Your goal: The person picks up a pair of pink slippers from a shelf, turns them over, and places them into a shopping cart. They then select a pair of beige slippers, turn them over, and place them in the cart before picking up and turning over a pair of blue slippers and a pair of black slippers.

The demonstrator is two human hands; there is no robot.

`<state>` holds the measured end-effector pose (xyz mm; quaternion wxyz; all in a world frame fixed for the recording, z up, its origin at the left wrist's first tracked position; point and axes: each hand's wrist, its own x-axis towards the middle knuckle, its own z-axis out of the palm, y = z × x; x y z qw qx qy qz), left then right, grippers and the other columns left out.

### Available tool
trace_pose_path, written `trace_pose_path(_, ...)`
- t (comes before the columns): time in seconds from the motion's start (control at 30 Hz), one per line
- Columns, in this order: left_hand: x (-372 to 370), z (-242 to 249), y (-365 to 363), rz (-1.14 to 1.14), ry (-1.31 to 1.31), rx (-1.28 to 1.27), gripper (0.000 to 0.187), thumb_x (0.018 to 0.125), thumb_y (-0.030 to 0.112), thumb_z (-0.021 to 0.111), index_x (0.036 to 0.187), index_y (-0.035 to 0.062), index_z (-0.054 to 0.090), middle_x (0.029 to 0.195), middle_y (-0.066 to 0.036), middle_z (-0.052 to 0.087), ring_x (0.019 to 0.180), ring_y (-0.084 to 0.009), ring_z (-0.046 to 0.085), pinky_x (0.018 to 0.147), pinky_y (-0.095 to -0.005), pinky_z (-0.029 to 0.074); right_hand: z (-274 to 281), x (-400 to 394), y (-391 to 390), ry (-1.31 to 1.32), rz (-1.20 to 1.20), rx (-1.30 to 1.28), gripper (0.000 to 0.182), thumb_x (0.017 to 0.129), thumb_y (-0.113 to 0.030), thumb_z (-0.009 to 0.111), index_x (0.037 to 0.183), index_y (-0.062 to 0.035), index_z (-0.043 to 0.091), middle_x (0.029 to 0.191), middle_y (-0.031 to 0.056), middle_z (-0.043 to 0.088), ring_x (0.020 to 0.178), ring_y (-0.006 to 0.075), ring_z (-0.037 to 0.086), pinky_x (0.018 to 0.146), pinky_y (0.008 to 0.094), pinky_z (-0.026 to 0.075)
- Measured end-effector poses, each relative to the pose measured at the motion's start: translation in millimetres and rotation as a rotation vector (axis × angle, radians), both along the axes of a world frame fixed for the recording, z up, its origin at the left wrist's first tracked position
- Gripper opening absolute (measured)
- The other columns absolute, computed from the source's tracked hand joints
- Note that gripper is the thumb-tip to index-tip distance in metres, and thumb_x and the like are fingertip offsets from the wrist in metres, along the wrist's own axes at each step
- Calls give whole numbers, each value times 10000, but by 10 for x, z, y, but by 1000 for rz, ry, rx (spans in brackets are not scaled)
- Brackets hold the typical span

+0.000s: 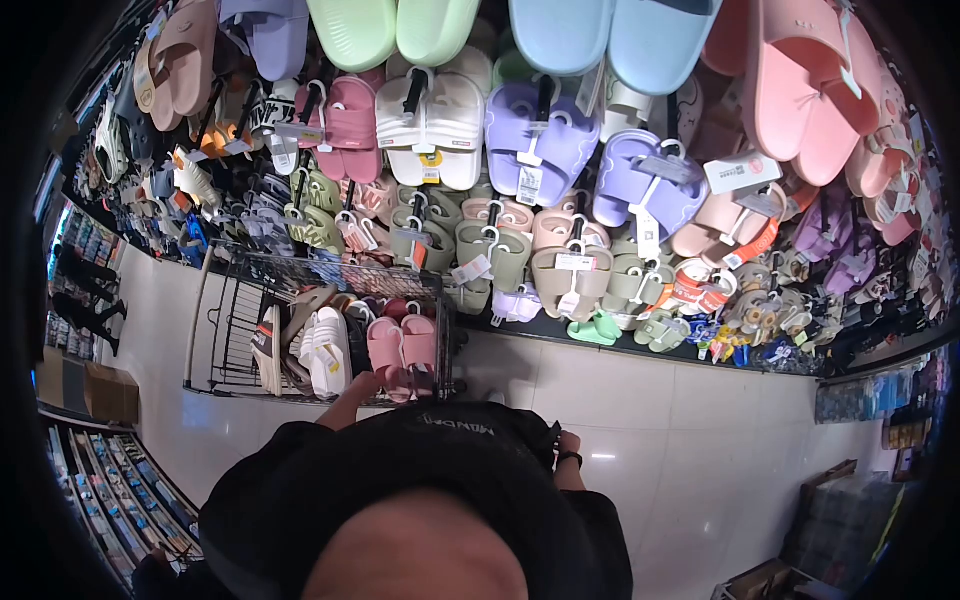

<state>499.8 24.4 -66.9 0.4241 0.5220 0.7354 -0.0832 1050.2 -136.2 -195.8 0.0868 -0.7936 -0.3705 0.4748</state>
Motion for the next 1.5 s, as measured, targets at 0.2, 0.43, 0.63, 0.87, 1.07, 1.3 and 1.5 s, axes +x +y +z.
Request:
trace_pose_path(0.2,213,-329,155,-89,-149,5,514,748,576,653,952,107,709,885,-160,697,864,-310,676,769,-416,521,-406,-47,59,-148,190,104,243,869,-193,514,946,-70,708,895,136,703,822,295,686,734,372,546)
trace_pose_path(0.43,505,-278,354,-326,-13,92,475,784,504,629,959,66,682,933,-188,689,901,-358,659,802,-431,508,-1240,123,173,366,-252,231,203,763,-184,637,900,-69,733,925,160,708,869,299,686,764,362,536)
trace_pose_path(0.63,525,-534,285,-241,4,-74,496,767,450,663,1033,32,648,980,-191,685,944,-356,656,826,-437,505,-1332,67,146,-105,501,296,277,741,-285,680,946,-107,738,996,160,700,964,277,675,854,338,528)
trace_pose_path(0.87,743,-550,36,-618,-119,160,344,840,406,611,1013,117,684,939,-144,681,892,-327,661,787,-432,522,-1181,-20,362,-90,440,111,292,746,-300,674,965,-118,735,1000,155,700,968,278,674,859,344,527)
trace_pose_path(1.07,730,-837,92,-989,18,349,210,827,294,623,994,193,701,922,-104,684,853,-273,673,705,-394,550,-1293,-29,423,-90,454,77,304,750,-313,669,982,-127,732,1003,150,701,971,279,673,864,348,526)
trace_pose_path(1.3,407,-1288,201,-557,-128,193,401,805,443,599,990,102,701,972,-175,689,924,-338,662,819,-442,515,-1509,-47,443,-140,543,85,319,755,-328,662,1001,-137,730,1006,145,701,974,281,672,869,354,525)
trace_pose_path(1.5,419,-497,222,-152,-100,106,482,795,523,590,921,75,715,961,-190,689,911,-339,669,817,-420,518,-680,-46,573,48,251,-5,323,808,-327,607,1043,-133,713,1039,151,689,1008,292,657,873,400,522)
